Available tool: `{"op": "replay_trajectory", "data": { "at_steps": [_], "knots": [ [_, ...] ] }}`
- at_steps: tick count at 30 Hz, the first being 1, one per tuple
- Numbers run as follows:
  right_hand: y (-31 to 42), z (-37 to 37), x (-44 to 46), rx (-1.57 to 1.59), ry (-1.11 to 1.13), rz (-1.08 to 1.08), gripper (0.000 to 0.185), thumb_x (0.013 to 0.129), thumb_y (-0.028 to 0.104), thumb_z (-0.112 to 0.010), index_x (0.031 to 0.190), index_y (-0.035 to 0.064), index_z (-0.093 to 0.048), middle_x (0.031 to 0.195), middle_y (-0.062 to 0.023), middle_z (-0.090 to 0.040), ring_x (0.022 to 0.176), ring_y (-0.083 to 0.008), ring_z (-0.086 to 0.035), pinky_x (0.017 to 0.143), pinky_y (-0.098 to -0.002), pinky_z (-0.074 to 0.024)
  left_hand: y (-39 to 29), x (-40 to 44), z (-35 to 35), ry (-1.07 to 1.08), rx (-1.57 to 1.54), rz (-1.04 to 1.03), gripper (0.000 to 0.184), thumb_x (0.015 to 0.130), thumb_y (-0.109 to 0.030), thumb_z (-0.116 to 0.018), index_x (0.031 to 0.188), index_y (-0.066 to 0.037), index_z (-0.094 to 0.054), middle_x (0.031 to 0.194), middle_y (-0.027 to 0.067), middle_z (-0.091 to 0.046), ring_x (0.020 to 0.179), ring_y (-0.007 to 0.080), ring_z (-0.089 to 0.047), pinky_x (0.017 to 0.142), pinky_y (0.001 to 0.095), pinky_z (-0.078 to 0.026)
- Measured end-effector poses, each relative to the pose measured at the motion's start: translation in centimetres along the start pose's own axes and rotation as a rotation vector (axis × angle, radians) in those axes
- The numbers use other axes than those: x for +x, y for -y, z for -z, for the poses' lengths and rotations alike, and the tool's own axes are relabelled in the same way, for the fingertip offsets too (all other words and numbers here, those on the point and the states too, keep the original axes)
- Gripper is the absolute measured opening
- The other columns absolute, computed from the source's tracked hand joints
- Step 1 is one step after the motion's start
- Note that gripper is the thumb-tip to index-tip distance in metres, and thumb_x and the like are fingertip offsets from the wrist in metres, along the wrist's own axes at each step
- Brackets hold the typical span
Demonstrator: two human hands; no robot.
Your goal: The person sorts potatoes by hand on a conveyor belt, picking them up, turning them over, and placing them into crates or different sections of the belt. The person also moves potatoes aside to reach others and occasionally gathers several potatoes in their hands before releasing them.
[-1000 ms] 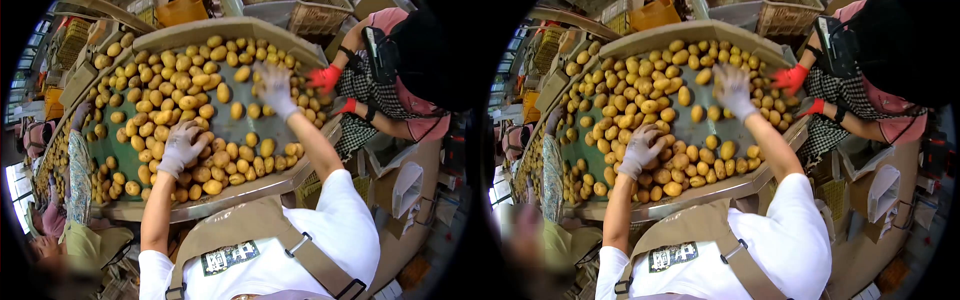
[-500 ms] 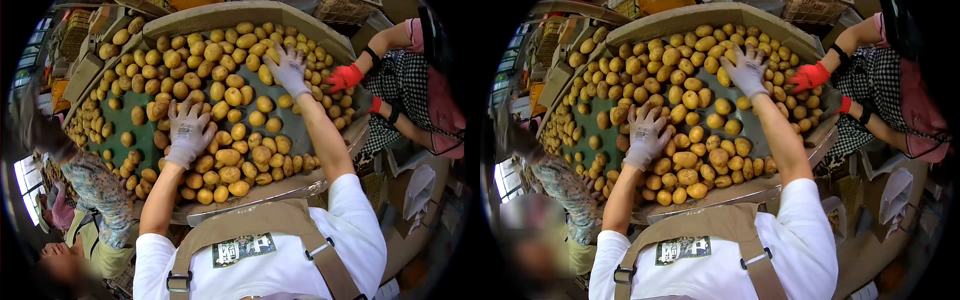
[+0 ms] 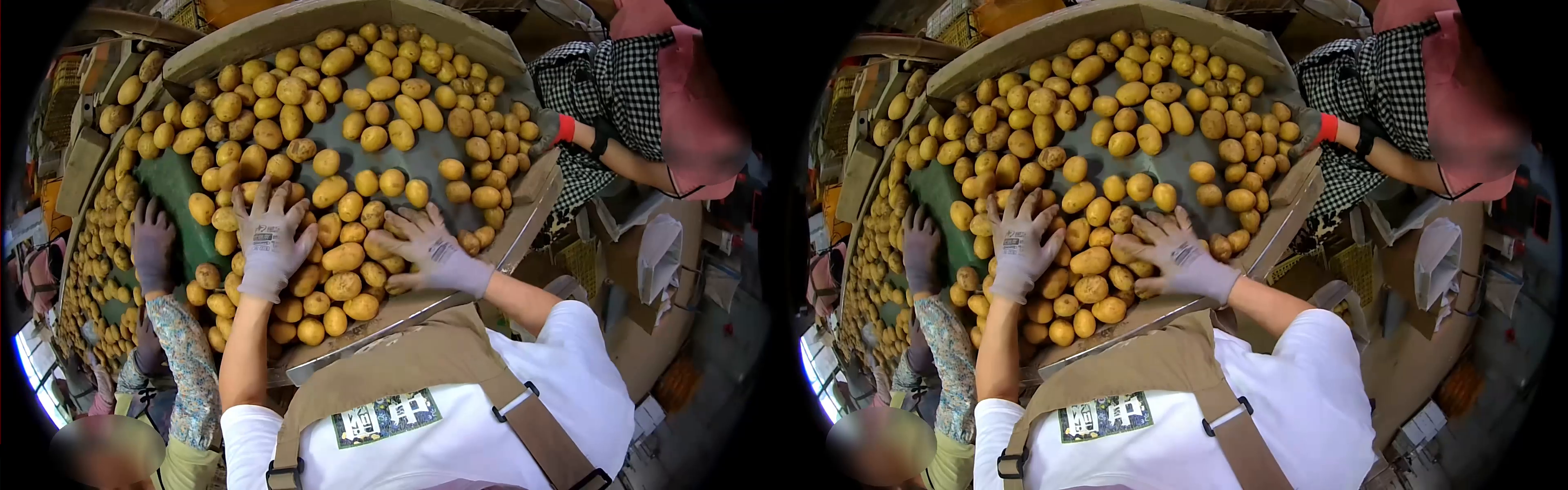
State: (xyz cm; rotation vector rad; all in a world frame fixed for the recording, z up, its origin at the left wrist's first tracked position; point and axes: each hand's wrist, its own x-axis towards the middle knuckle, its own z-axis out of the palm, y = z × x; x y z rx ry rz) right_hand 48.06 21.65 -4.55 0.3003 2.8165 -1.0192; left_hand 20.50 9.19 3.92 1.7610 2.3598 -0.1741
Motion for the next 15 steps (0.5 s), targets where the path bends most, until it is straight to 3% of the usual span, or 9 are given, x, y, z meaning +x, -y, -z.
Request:
{"op": "replay_trajectory", "data": {
  "at_steps": [2,4,5,6,8,9,10,12,15],
  "knots": [
    [-3.1,1.3,-1.0,-0.092,-0.222,-0.132,0.074,0.084,0.056,-0.069,0.148,0.0228,-0.055,0.149,-0.0197,-0.050,0.141,-0.0401,-0.041,0.119,-0.0616,-0.0210,0.4,-0.4,-0.4,-0.023,-0.017,-0.032,0.037,0.087,-0.040,-0.071,0.118,-0.020,-0.077,0.142,0.0106,-0.062,0.146,0.0347,-0.042,0.125,0.0660,-0.008],
    [-3.3,2.3,-0.5,-0.253,-0.401,-0.397,0.066,0.083,0.050,-0.071,0.142,0.0217,-0.061,0.144,-0.0209,-0.053,0.136,-0.0384,-0.043,0.117,-0.0589,-0.0243,0.3,-0.5,-0.9,-0.031,-0.015,-0.042,0.037,0.087,-0.041,-0.070,0.117,-0.020,-0.077,0.142,0.0108,-0.062,0.146,0.0343,-0.042,0.125,0.0658,-0.008],
    [-1.8,1.8,-0.5,-0.206,-0.449,-0.280,0.063,0.083,0.045,-0.072,0.142,0.0234,-0.061,0.141,-0.0210,-0.054,0.133,-0.0365,-0.045,0.114,-0.0580,-0.0276,0.1,-0.4,-1.2,-0.028,-0.006,-0.033,0.037,0.087,-0.040,-0.070,0.118,-0.020,-0.077,0.142,0.0108,-0.062,0.146,0.0344,-0.042,0.125,0.0656,-0.008],
    [1.0,2.5,-0.1,-0.054,-0.285,-0.052,0.066,0.084,0.046,-0.071,0.145,0.0260,-0.058,0.150,-0.0185,-0.049,0.141,-0.0361,-0.041,0.119,-0.0588,-0.0233,-0.2,-0.2,-1.2,-0.025,0.003,-0.023,0.037,0.087,-0.040,-0.070,0.118,-0.021,-0.077,0.142,0.0109,-0.062,0.145,0.0344,-0.042,0.125,0.0655,-0.008],
    [1.7,-0.6,-0.1,0.020,-0.166,0.200,0.069,0.084,0.050,-0.071,0.148,0.0281,-0.055,0.158,-0.0158,-0.042,0.150,-0.0360,-0.032,0.123,-0.0589,-0.0166,-0.4,-0.5,-1.0,-0.015,-0.008,-0.032,0.035,0.088,-0.036,-0.070,0.118,-0.019,-0.076,0.141,0.0113,-0.062,0.145,0.0344,-0.042,0.125,0.0637,-0.010],
    [-1.0,-2.0,-0.1,-0.110,-0.286,0.091,0.077,0.082,0.052,-0.074,0.151,0.0244,-0.052,0.160,-0.0121,-0.040,0.153,-0.0374,-0.024,0.124,-0.0612,-0.0143,-0.1,-0.8,-0.9,-0.013,-0.031,-0.048,0.035,0.089,-0.034,-0.070,0.119,-0.018,-0.076,0.141,0.0117,-0.062,0.145,0.0344,-0.042,0.125,0.0620,-0.012],
    [-2.7,-0.4,0.1,-0.187,-0.240,-0.164,0.081,0.081,0.060,-0.072,0.151,0.0244,-0.052,0.166,-0.0171,-0.031,0.153,-0.0402,-0.025,0.125,-0.0604,-0.0106,0.1,-1.0,-0.7,-0.016,-0.057,-0.057,0.034,0.089,-0.031,-0.070,0.119,-0.017,-0.076,0.141,0.0121,-0.061,0.145,0.0344,-0.043,0.125,0.0603,-0.014],
    [-6.5,0.6,-1.2,-0.425,-0.505,-0.447,0.085,0.081,0.060,-0.072,0.153,0.0218,-0.050,0.168,-0.0225,-0.022,0.153,-0.0466,-0.022,0.124,-0.0627,-0.0124,0.2,-1.7,-0.6,-0.035,-0.084,-0.048,0.033,0.090,-0.030,-0.070,0.119,-0.017,-0.076,0.141,0.0126,-0.061,0.144,0.0342,-0.044,0.125,0.0591,-0.015],
    [-4.1,0.0,-1.7,-0.028,-0.267,-0.620,0.081,0.083,0.056,-0.071,0.153,0.0222,-0.051,0.168,-0.0281,-0.014,0.151,-0.0530,-0.020,0.122,-0.0652,-0.0162,-0.1,-1.6,-1.7,-0.074,-0.069,-0.036,0.031,0.089,-0.030,-0.071,0.117,-0.017,-0.076,0.141,0.0129,-0.062,0.143,0.0344,-0.045,0.124,0.0593,-0.017]
  ]
}}
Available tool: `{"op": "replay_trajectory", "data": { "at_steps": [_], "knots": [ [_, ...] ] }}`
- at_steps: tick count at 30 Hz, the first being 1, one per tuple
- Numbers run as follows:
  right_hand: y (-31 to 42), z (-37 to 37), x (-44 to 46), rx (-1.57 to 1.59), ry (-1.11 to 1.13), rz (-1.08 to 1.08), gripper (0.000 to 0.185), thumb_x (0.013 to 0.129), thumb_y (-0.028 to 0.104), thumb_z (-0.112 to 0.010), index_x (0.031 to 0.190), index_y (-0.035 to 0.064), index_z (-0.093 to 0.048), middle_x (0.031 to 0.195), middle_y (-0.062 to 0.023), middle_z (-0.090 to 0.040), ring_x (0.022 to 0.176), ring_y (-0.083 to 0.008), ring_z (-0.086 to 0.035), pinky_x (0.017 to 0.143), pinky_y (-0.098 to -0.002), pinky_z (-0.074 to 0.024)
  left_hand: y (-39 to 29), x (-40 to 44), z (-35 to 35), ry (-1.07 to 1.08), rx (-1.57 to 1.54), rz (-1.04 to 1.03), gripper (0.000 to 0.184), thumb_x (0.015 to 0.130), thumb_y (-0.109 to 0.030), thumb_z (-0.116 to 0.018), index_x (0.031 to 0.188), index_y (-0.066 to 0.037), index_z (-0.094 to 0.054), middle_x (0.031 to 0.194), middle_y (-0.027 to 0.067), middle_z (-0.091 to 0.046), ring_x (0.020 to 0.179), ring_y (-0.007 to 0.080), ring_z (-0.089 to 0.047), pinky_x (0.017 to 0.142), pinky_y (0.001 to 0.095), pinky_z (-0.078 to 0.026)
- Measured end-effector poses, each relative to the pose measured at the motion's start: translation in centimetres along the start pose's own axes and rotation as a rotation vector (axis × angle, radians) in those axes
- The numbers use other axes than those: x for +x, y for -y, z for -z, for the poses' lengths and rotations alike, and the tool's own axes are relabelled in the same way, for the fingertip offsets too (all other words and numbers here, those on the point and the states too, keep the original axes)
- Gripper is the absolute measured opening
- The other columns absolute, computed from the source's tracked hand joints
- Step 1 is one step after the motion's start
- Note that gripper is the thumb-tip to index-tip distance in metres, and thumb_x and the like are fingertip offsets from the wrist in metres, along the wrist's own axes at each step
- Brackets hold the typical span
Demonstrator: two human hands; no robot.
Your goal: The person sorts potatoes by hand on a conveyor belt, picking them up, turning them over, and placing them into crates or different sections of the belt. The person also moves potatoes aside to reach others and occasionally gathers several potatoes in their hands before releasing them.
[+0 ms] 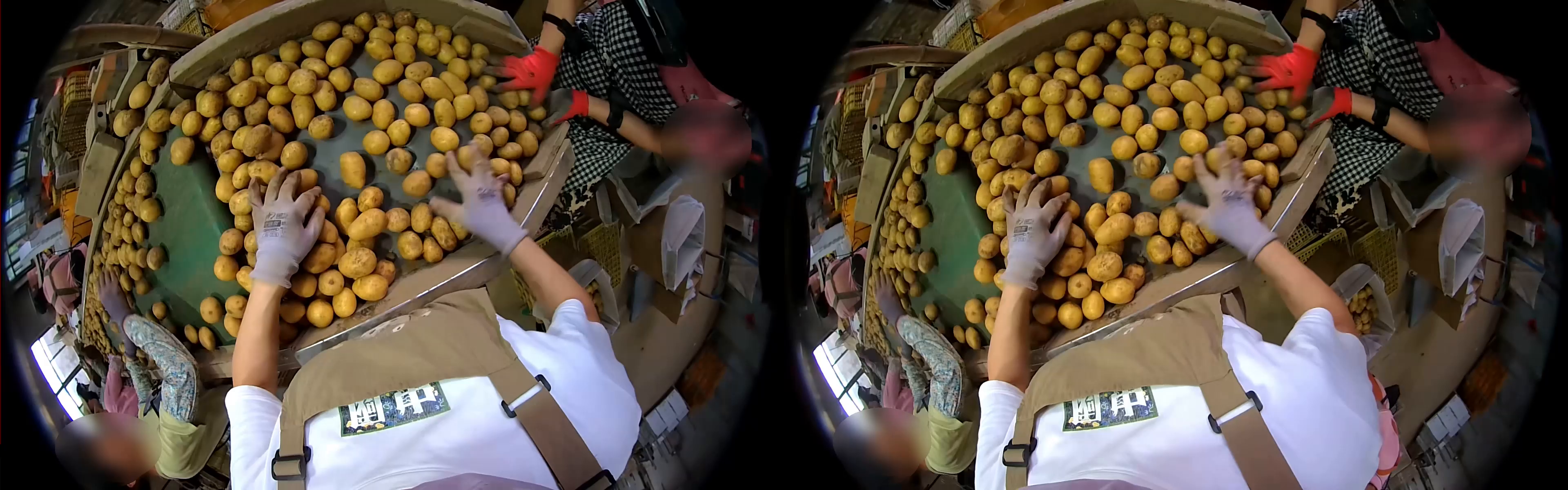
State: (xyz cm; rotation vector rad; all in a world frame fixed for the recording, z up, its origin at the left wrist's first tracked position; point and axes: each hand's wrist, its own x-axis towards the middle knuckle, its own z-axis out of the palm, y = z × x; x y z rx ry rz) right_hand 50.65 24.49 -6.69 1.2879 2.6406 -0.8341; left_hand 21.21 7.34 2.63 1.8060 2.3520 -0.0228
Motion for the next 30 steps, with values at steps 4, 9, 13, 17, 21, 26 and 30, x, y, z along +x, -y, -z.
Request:
{"op": "replay_trajectory", "data": {
  "at_steps": [4,9,13,17,21,26,30],
  "knots": [
    [1.1,1.5,0.5,0.241,-0.027,0.421,0.047,0.088,0.034,-0.074,0.129,0.0112,-0.070,0.120,-0.0186,-0.072,0.125,-0.0423,-0.060,0.113,-0.0503,-0.0430,-0.4,0.6,0.2,0.000,0.002,0.007,0.029,0.089,-0.031,-0.071,0.113,-0.018,-0.077,0.139,0.0134,-0.062,0.141,0.0343,-0.047,0.122,0.0599,-0.021],
    [-2.1,5.3,10.4,0.213,-0.372,0.070,0.042,0.095,0.027,-0.064,0.133,0.0087,-0.065,0.129,-0.0158,-0.068,0.112,-0.0346,-0.067,0.096,-0.0455,-0.0535,0.0,0.3,-0.2,-0.088,0.001,-0.011,0.026,0.087,-0.032,-0.071,0.108,-0.017,-0.079,0.135,0.0138,-0.065,0.137,0.0341,-0.051,0.119,0.0608,-0.027],
    [2.9,3.5,12.3,0.214,-0.401,0.386,0.044,0.093,0.027,-0.064,0.134,0.0115,-0.065,0.120,-0.0143,-0.070,0.107,-0.0332,-0.067,0.096,-0.0462,-0.0513,-0.2,0.4,0.4,-0.016,0.009,0.035,0.028,0.089,-0.032,-0.071,0.113,-0.019,-0.077,0.140,0.0129,-0.062,0.141,0.0342,-0.047,0.121,0.0576,-0.023],
    [6.3,5.8,15.6,0.067,-0.094,0.285,0.030,0.096,0.033,-0.062,0.114,0.0096,-0.068,0.108,-0.0159,-0.072,0.105,-0.0327,-0.068,0.093,-0.0454,-0.0493,-0.1,0.3,0.1,-0.025,0.005,0.050,0.028,0.088,-0.032,-0.071,0.112,-0.019,-0.078,0.139,0.0135,-0.062,0.140,0.0351,-0.048,0.121,0.0573,-0.024],
    [7.8,2.5,17.2,-0.079,0.103,0.253,0.056,0.092,0.051,-0.066,0.125,0.0058,-0.061,0.127,-0.0183,-0.065,0.120,-0.0343,-0.062,0.104,-0.0458,-0.0427,-0.3,0.5,-0.1,-0.086,-0.030,0.049,0.026,0.087,-0.032,-0.071,0.106,-0.016,-0.079,0.134,0.0141,-0.065,0.133,0.0353,-0.054,0.119,0.0594,-0.027],
    [5.4,0.7,12.6,0.321,0.096,0.371,0.049,0.093,0.042,-0.068,0.127,0.0070,-0.066,0.128,-0.0200,-0.064,0.126,-0.0364,-0.058,0.109,-0.0446,-0.0442,-0.1,0.1,-0.2,-0.065,-0.056,0.078,0.028,0.088,-0.032,-0.072,0.111,-0.017,-0.078,0.138,0.0137,-0.063,0.134,0.0368,-0.052,0.120,0.0575,-0.029],
    [-1.0,2.6,13.1,0.086,-0.448,0.075,0.043,0.090,0.030,-0.071,0.128,0.0112,-0.067,0.121,-0.0168,-0.068,0.110,-0.0327,-0.065,0.097,-0.0469,-0.0515,0.0,-0.2,-0.2,-0.066,-0.061,0.084,0.028,0.088,-0.032,-0.072,0.110,-0.017,-0.078,0.137,0.0134,-0.063,0.133,0.0365,-0.053,0.120,0.0574,-0.029]
  ]
}}
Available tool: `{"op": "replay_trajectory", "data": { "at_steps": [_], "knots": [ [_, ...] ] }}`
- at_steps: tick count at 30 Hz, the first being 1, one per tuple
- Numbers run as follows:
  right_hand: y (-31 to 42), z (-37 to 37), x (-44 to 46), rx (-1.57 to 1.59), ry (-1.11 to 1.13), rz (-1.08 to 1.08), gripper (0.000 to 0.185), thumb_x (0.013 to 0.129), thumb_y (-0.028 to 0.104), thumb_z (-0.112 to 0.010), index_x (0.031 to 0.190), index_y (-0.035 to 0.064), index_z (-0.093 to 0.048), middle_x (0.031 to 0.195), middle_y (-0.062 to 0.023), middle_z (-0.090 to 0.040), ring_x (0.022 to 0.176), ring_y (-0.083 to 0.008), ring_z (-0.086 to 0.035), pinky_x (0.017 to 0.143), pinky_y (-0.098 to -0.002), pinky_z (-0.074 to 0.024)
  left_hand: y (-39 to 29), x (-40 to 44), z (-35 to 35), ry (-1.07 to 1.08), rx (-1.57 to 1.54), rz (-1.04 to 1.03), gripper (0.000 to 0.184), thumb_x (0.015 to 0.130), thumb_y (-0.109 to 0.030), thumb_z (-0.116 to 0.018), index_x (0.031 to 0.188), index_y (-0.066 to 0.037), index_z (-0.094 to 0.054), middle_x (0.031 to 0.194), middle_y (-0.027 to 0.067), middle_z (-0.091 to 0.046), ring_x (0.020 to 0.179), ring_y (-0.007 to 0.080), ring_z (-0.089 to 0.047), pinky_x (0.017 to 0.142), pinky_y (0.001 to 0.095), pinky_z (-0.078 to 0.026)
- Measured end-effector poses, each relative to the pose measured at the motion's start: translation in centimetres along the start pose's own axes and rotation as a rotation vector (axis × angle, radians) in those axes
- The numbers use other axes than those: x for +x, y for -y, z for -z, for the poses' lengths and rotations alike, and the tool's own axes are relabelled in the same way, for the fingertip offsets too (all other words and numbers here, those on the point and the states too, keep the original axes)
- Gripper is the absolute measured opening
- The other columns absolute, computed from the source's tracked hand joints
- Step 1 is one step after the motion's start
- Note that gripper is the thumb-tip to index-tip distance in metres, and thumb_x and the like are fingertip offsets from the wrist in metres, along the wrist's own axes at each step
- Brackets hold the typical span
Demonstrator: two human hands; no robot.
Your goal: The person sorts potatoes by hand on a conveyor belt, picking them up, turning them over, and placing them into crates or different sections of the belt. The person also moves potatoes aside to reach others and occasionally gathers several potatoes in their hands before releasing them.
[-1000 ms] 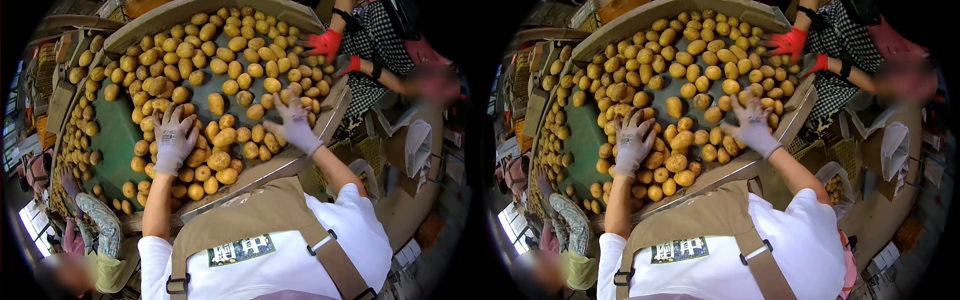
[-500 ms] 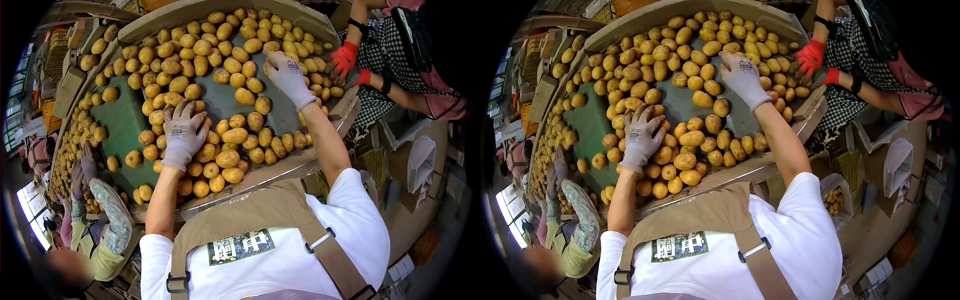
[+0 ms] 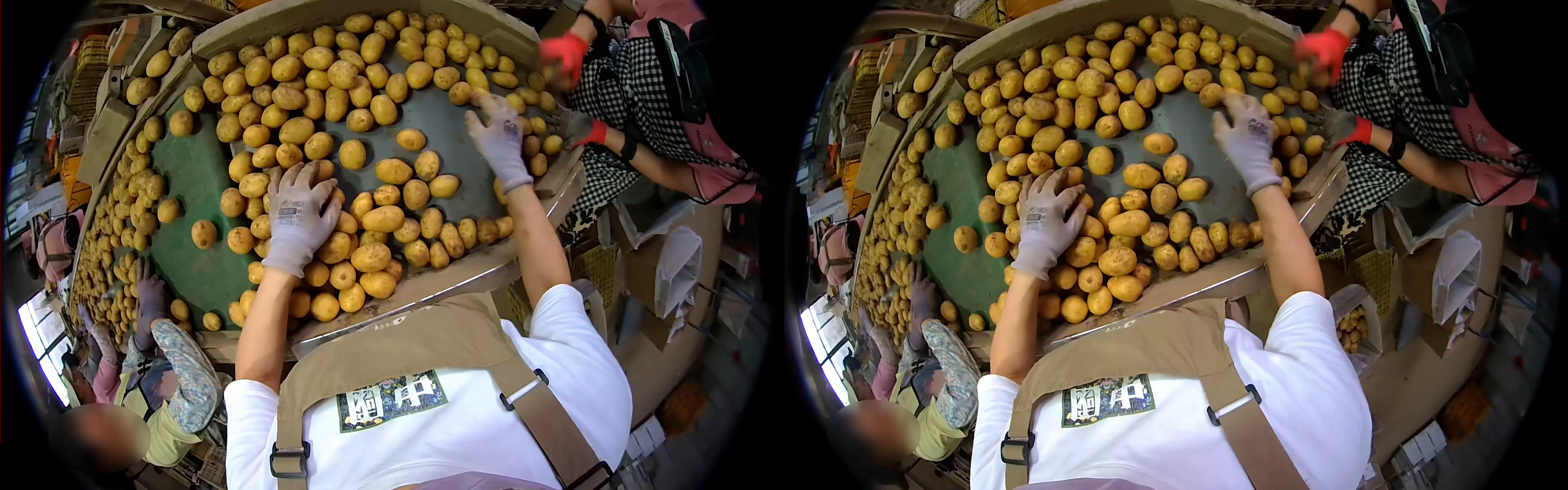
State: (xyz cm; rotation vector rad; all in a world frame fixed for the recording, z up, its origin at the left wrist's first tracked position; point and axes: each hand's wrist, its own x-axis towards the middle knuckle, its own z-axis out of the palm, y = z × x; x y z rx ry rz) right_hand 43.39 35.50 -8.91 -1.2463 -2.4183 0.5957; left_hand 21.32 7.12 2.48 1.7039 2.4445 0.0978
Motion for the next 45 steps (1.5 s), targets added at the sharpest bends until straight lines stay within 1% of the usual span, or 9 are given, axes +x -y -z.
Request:
{"op": "replay_trajectory", "data": {
  "at_steps": [6,13,18,21,25,29,33,38,45],
  "knots": [
    [-5.1,1.5,-0.1,-0.083,0.448,-0.200,0.057,0.091,0.029,-0.071,0.143,0.0086,-0.057,0.125,-0.0151,-0.069,0.111,-0.0319,-0.068,0.098,-0.0443,-0.0527,-0.1,0.0,-0.1,-0.005,-0.004,-0.012,0.027,0.088,-0.032,-0.072,0.110,-0.016,-0.078,0.137,0.0143,-0.063,0.133,0.0373,-0.052,0.120,0.0562,-0.031],
    [-1.8,3.3,-2.3,1.569,0.483,-0.327,0.057,0.091,0.004,-0.062,0.146,0.0101,-0.050,0.133,-0.0146,-0.061,0.103,-0.0243,-0.067,0.091,-0.0384,-0.0564,-0.3,0.2,-0.4,0.014,0.002,0.000,0.029,0.089,-0.032,-0.072,0.113,-0.017,-0.077,0.139,0.0140,-0.062,0.135,0.0382,-0.051,0.120,0.0567,-0.031],
    [-0.9,2.7,-3.0,2.034,0.631,-0.245,0.060,0.091,0.022,-0.058,0.149,0.0118,-0.045,0.135,-0.0171,-0.059,0.097,-0.0259,-0.062,0.093,-0.0412,-0.0517,-2.3,1.1,0.6,0.167,0.018,-0.003,0.036,0.088,-0.038,-0.071,0.118,-0.019,-0.077,0.140,0.0108,-0.060,0.138,0.0382,-0.046,0.117,0.0625,-0.031],
    [1.1,3.2,-3.4,2.194,0.682,-0.241,0.057,0.094,0.024,-0.058,0.149,0.0112,-0.045,0.136,-0.0172,-0.059,0.098,-0.0252,-0.061,0.091,-0.0405,-0.0511,-5.2,2.7,1.3,0.219,-0.068,-0.291,0.038,0.087,-0.042,-0.071,0.119,-0.022,-0.077,0.130,0.0067,-0.067,0.133,0.0352,-0.051,0.113,0.0572,-0.035],
    [3.0,2.1,-3.8,2.521,0.819,-0.299,0.053,0.106,0.040,-0.048,0.149,0.0088,-0.047,0.106,-0.0112,-0.066,0.062,-0.0122,-0.054,0.064,-0.0315,-0.0485,-7.6,3.5,-1.4,0.234,-0.475,-0.504,0.036,0.090,-0.035,-0.069,0.118,-0.014,-0.075,0.125,0.0083,-0.070,0.120,0.0341,-0.061,0.110,0.0455,-0.042],
    [4.0,1.4,-4.7,2.636,0.851,-0.216,0.053,0.108,0.042,-0.042,0.148,0.0077,-0.048,0.088,-0.0046,-0.064,0.052,-0.0092,-0.046,0.056,-0.0282,-0.0435,-4.8,3.7,1.9,0.030,-0.125,-0.296,0.035,0.094,-0.033,-0.065,0.122,-0.012,-0.072,0.129,0.0133,-0.068,0.129,0.0353,-0.056,0.114,0.0510,-0.037],
    [5.4,2.6,-4.7,2.521,0.618,-0.553,0.049,0.108,0.048,-0.044,0.139,0.0111,-0.053,0.085,-0.0024,-0.065,0.055,-0.0106,-0.050,0.059,-0.0291,-0.0471,0.9,0.7,1.3,0.091,0.056,-0.125,0.040,0.091,-0.038,-0.068,0.122,-0.014,-0.072,0.131,0.0118,-0.067,0.130,0.0318,-0.055,0.115,0.0520,-0.035],
    [6.3,2.3,-4.3,2.499,0.472,-0.696,0.038,0.106,0.048,-0.053,0.104,0.0117,-0.065,0.095,-0.0084,-0.069,0.059,-0.0149,-0.057,0.066,-0.0328,-0.0529,1.5,-0.7,1.6,0.136,0.052,-0.085,0.043,0.090,-0.038,-0.071,0.126,-0.013,-0.070,0.133,0.0137,-0.066,0.131,0.0323,-0.055,0.118,0.0531,-0.033],
    [7.2,3.4,-4.7,2.301,0.451,-0.488,0.033,0.107,0.040,-0.051,0.122,0.0109,-0.059,0.108,-0.0181,-0.066,0.075,-0.0194,-0.062,0.074,-0.0374,-0.0538,1.1,-0.7,1.5,0.124,0.032,-0.070,0.042,0.090,-0.038,-0.071,0.124,-0.013,-0.070,0.127,0.0109,-0.068,0.128,0.0313,-0.057,0.116,0.0537,-0.034]
  ]
}}
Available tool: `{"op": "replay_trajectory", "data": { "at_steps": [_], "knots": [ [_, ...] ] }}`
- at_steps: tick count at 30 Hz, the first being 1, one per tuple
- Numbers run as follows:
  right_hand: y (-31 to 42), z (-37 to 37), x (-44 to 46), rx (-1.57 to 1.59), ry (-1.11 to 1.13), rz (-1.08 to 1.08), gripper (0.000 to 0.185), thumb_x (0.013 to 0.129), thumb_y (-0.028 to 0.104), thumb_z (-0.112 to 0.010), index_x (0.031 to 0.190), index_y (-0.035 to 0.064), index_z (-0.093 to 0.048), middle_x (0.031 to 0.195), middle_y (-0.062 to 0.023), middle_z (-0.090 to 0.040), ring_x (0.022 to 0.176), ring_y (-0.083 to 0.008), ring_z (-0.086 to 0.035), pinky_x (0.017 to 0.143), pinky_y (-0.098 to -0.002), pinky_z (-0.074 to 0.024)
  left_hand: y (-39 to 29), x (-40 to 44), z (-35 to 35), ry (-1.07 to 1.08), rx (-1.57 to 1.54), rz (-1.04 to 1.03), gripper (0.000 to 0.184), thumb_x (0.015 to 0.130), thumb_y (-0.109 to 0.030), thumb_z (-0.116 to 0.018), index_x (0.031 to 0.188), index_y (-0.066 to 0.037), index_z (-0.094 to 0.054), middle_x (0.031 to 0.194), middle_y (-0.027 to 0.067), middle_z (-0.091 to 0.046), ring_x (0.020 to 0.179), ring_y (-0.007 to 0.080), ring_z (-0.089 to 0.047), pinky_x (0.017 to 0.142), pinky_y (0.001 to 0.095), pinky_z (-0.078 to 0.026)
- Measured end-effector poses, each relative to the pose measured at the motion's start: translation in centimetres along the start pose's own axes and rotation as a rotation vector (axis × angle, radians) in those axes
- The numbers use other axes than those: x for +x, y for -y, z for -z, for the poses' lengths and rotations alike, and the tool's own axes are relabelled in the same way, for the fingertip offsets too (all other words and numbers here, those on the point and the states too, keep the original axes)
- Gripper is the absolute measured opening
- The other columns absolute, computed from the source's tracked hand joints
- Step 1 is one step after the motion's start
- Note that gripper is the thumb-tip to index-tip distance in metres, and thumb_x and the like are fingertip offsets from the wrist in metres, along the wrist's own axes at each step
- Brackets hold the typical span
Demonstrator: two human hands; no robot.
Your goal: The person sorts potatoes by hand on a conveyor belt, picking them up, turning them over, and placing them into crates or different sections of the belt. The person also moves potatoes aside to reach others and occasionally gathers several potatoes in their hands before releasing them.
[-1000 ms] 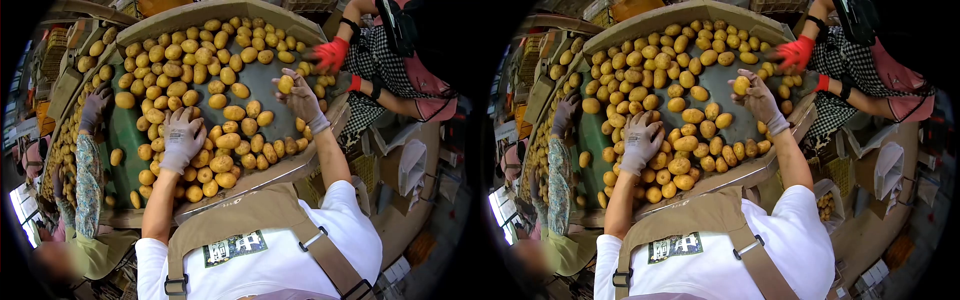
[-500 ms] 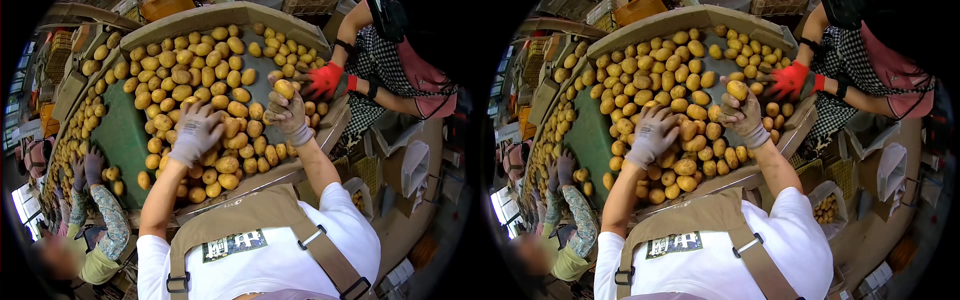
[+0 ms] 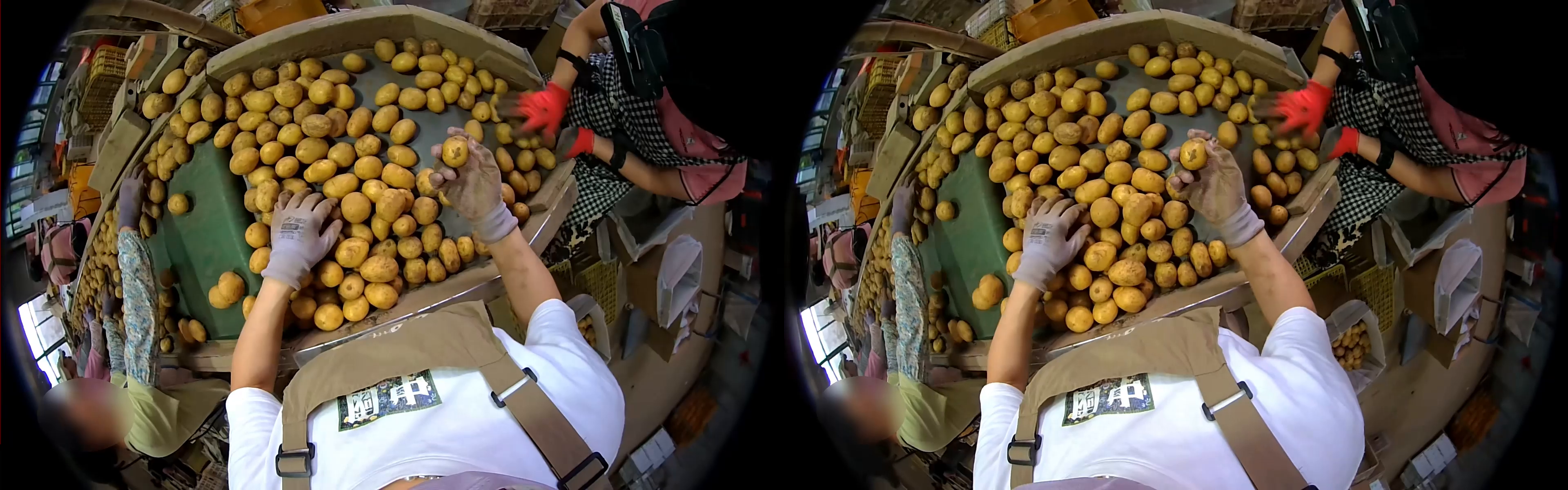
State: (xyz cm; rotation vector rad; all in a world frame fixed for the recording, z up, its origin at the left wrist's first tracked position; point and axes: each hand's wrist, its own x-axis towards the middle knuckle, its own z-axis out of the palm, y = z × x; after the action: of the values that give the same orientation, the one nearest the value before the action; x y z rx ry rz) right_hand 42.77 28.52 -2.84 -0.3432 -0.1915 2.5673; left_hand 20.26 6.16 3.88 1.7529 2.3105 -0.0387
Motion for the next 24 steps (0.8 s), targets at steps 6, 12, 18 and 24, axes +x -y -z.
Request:
{"op": "replay_trajectory", "data": {
  "at_steps": [6,12,18,24],
  "knots": [
    [-0.9,-5.0,2.6,-1.472,0.359,0.770,0.033,0.086,0.002,-0.070,0.118,0.0080,-0.066,0.125,-0.0128,-0.064,0.115,-0.0283,-0.063,0.095,-0.0374,-0.0545,-0.7,0.1,0.0,-0.034,0.029,-0.021,0.041,0.086,-0.039,-0.074,0.118,-0.013,-0.072,0.122,0.0088,-0.071,0.126,0.0317,-0.058,0.112,0.0543,-0.036],
    [12.6,-12.4,15.0,-2.280,-0.110,1.382,0.052,0.090,0.022,-0.067,0.142,0.0175,-0.058,0.135,-0.0214,-0.057,0.101,-0.0390,-0.065,0.087,-0.0556,-0.0510,-0.4,-0.9,-0.2,-0.060,0.018,-0.018,0.045,0.085,-0.039,-0.074,0.122,-0.013,-0.071,0.126,0.0066,-0.070,0.130,0.0297,-0.055,0.113,0.0538,-0.034],
    [6.0,-2.6,16.7,-2.259,0.001,0.240,0.066,0.095,0.054,-0.061,0.151,0.0228,-0.050,0.164,-0.0214,-0.032,0.145,-0.0445,-0.041,0.119,-0.0647,-0.0269,-2.2,0.9,0.4,0.068,0.012,0.134,0.040,0.086,-0.041,-0.071,0.117,-0.016,-0.073,0.116,0.0050,-0.072,0.122,0.0271,-0.059,0.107,0.0534,-0.039],
    [-2.4,0.0,2.7,-2.232,0.663,-0.021,0.063,0.097,0.060,-0.056,0.152,0.0291,-0.051,0.166,-0.0162,-0.034,0.154,-0.0310,-0.031,0.120,-0.0715,-0.0157,0.0,-2.5,1.1,-0.111,-0.073,-0.031,0.048,0.085,-0.038,-0.072,0.127,-0.014,-0.070,0.120,0.0099,-0.069,0.125,0.0365,-0.056,0.109,0.0557,-0.038]
  ]
}}
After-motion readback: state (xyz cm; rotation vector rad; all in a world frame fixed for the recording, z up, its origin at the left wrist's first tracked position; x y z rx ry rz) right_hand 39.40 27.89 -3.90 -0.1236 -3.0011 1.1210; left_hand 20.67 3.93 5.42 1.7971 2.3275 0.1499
